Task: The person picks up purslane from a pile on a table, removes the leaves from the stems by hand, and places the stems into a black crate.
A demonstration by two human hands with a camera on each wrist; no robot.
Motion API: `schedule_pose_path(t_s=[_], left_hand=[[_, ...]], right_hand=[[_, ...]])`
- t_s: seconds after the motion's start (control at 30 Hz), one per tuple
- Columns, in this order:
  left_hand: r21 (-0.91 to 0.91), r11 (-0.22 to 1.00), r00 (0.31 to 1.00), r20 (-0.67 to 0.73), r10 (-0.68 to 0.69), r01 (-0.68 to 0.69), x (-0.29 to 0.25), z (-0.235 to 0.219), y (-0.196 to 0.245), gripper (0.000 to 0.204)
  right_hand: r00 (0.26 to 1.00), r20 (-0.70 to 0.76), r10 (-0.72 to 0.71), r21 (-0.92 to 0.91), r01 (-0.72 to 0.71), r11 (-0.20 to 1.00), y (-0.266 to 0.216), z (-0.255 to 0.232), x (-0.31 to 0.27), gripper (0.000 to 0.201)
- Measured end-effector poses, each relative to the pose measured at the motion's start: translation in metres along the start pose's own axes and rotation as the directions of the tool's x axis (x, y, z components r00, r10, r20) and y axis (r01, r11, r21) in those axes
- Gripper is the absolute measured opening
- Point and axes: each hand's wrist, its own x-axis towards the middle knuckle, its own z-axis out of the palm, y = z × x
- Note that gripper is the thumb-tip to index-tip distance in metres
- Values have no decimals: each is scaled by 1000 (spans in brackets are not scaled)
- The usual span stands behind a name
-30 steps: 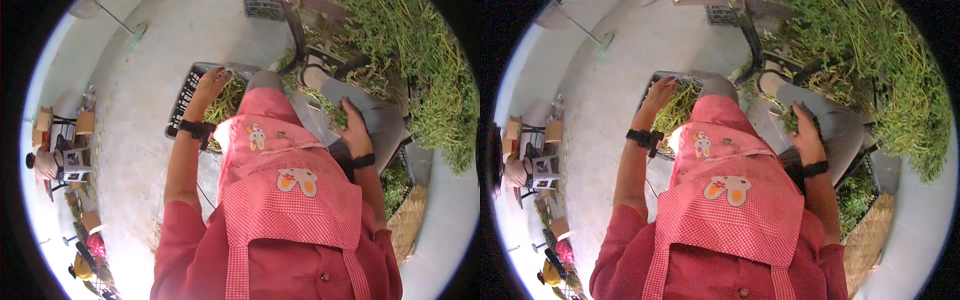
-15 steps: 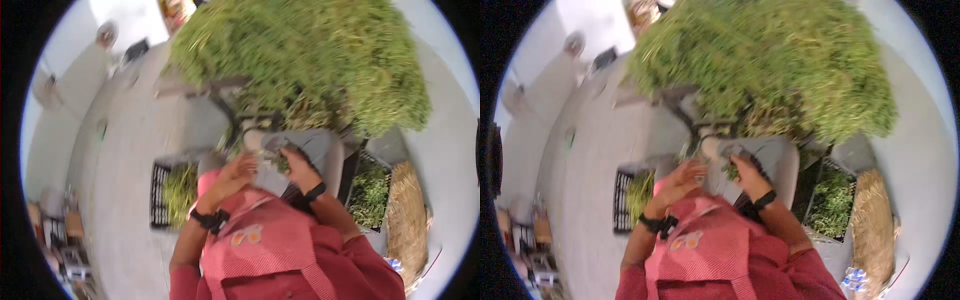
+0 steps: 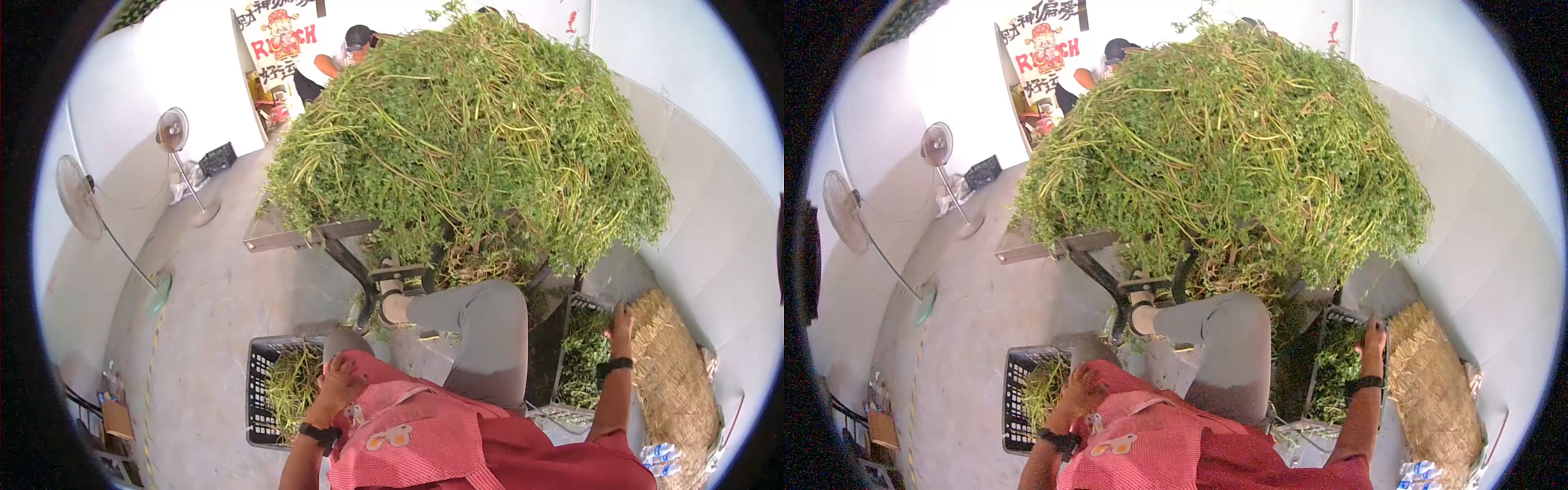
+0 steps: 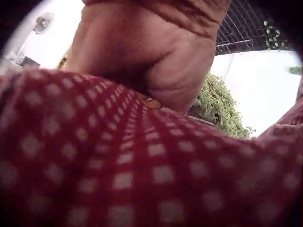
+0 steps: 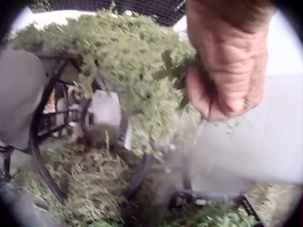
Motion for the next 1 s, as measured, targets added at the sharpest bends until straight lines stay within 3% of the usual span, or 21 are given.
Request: schedule_pose_path(t_s=[0.03, 0.07, 0.17, 0.23, 0.27, 0.33, 0.43, 0.63, 0.83, 1.0], left_hand=[[-51, 998, 1000, -21, 21, -22, 4, 8, -6, 57], [-102, 994, 998, -45, 44, -48, 8, 12, -9, 56], [-122, 991, 998, -30, 52, -55, 10, -3, 12, 56], [-185, 977, 994, -61, 95, -105, 13, -2, 16, 54], [-241, 957, 985, -95, 142, -162, 16, -1, 19, 52], [-276, 941, 981, -68, 181, -193, 20, -8, 31, 50], [-315, 912, 964, -66, 256, -264, 30, 1, 29, 49], [-316, 894, 948, -112, 297, -317, 50, -2, 32, 45], [-388, 846, 931, -151, 333, -366, 71, -25, 59, 40], [-380, 810, 895, -195, 401, -446, 103, -5, 72, 39]], right_hand=[[998, -43, -35, -197, 25, 980, 22, -3, 18, 67], [998, -45, -40, -298, 25, 954, 35, -8, 24, 64], [957, 278, -79, 13, 78, 997, 67, 12, 10, 54], [802, 588, -104, 184, -8, 983, 92, 49, 2, 48], [672, 730, -125, 224, -63, 972, 105, 74, -1, 45], [604, 796, -43, -2, 75, 997, 95, 130, -40, 44], [546, 838, -2, -217, 337, 916, 80, 189, -78, 42], [545, 839, 4, -354, 540, 764, 56, 216, -98, 39], [590, 807, 21, -428, 562, 708, 57, 193, -97, 37], [608, 793, 34, -458, 559, 692, 64, 174, -101, 35]])
